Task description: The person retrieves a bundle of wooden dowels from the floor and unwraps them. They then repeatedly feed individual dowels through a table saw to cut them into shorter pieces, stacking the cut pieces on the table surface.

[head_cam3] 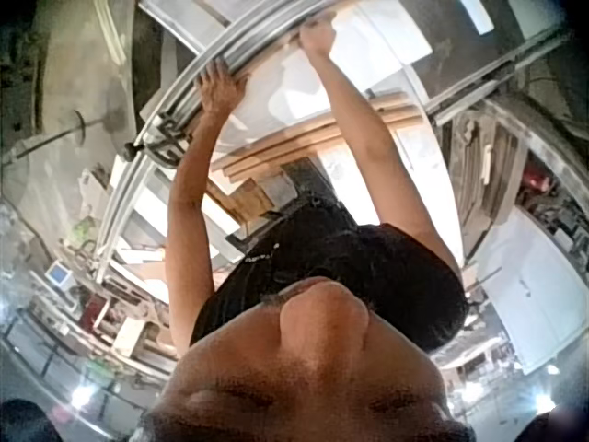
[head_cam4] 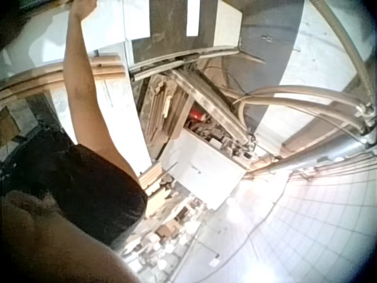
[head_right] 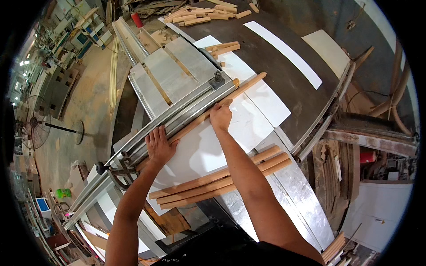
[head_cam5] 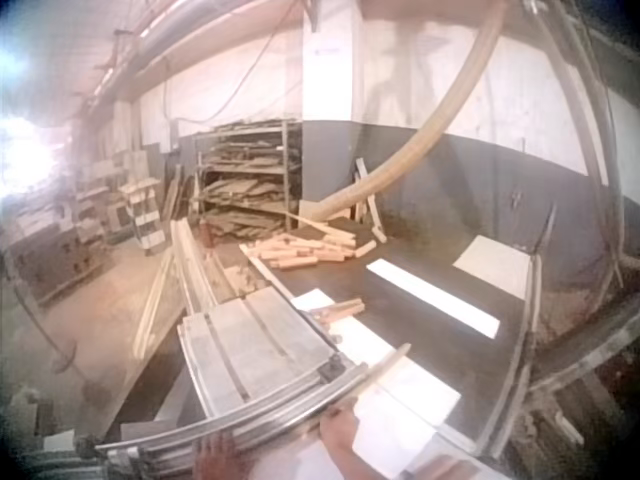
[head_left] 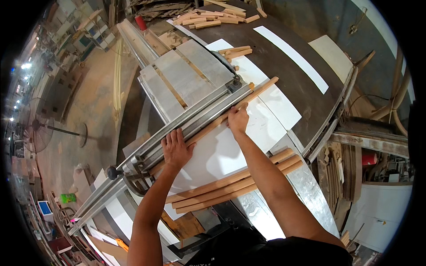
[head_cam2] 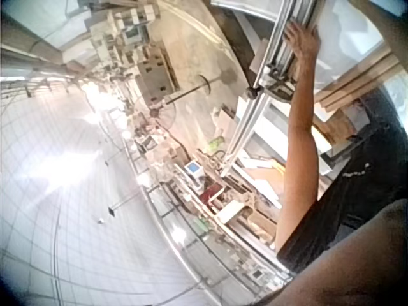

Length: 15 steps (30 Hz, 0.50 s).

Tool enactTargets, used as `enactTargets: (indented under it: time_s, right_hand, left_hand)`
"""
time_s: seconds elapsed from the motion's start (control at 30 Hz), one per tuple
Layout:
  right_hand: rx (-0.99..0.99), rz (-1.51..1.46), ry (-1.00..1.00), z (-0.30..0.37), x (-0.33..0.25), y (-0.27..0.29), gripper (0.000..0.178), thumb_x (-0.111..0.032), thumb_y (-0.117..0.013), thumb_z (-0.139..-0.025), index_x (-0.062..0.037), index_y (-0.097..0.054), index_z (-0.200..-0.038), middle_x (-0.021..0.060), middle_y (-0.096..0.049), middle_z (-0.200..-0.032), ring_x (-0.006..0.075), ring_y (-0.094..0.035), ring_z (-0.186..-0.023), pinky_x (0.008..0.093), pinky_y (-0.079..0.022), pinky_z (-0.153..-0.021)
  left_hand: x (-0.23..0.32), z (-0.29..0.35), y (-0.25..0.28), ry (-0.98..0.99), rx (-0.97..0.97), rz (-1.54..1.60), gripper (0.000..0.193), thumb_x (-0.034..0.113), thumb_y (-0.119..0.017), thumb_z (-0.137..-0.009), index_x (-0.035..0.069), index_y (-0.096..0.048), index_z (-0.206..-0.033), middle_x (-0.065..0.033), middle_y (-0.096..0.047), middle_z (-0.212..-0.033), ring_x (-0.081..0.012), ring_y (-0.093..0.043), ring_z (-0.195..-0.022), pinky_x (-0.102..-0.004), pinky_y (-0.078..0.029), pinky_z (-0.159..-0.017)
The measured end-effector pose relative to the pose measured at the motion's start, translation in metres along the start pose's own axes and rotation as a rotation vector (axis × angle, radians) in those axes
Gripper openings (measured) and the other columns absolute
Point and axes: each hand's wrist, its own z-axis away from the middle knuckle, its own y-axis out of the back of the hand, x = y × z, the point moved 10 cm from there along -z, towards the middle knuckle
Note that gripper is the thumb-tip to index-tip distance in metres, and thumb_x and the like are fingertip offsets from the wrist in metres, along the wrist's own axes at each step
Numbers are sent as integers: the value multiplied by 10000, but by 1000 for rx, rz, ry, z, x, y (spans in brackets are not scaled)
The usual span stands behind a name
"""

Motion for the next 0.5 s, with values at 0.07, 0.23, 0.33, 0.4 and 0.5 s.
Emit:
enactTargets:
  time_s: [0.07,0.23,0.33,0.4,0.5]
  right_hand:
    - [-20,-45,1,5,-12,-3,700,-159,-585,-934,166,-272,-1469,242,-685,-694,401,-701,-644,454,-581,-641]
    - [-8,-95,53,1,-7,3,688,-153,-578,-946,185,-268,-1459,229,-674,-655,356,-689,-563,439,-574,-579]
    - [-20,-117,51,4,-18,0,691,-157,-577,-953,186,-262,-1463,217,-671,-635,332,-678,-522,428,-569,-541]
    - [-16,-105,50,2,-20,0,691,-158,-575,-956,182,-260,-1468,210,-668,-622,326,-672,-503,423,-566,-524]
    - [-21,-78,25,3,-14,1,685,-155,-572,-959,171,-259,-1474,204,-665,-611,329,-667,-493,423,-566,-514]
  left_hand:
    - [-4,-2,3,-11,19,-21,830,457,-815,-784,-12,-469,-1375,-169,-530,-1239,-344,-509,-1162,-500,-363,-999]
    - [5,-1,3,-29,52,-4,819,443,-819,-776,-12,-474,-1364,-169,-537,-1219,-344,-516,-1148,-491,-367,-989]
    - [0,-6,3,-21,39,-5,821,446,-815,-778,-12,-473,-1367,-168,-539,-1221,-342,-515,-1152,-488,-366,-994]
    - [0,-9,3,-18,34,-3,823,451,-812,-779,-14,-473,-1368,-166,-540,-1224,-341,-514,-1157,-487,-366,-997]
    - [1,-4,0,-9,25,-10,828,459,-808,-780,-18,-475,-1370,-165,-541,-1226,-339,-512,-1165,-486,-366,-1001]
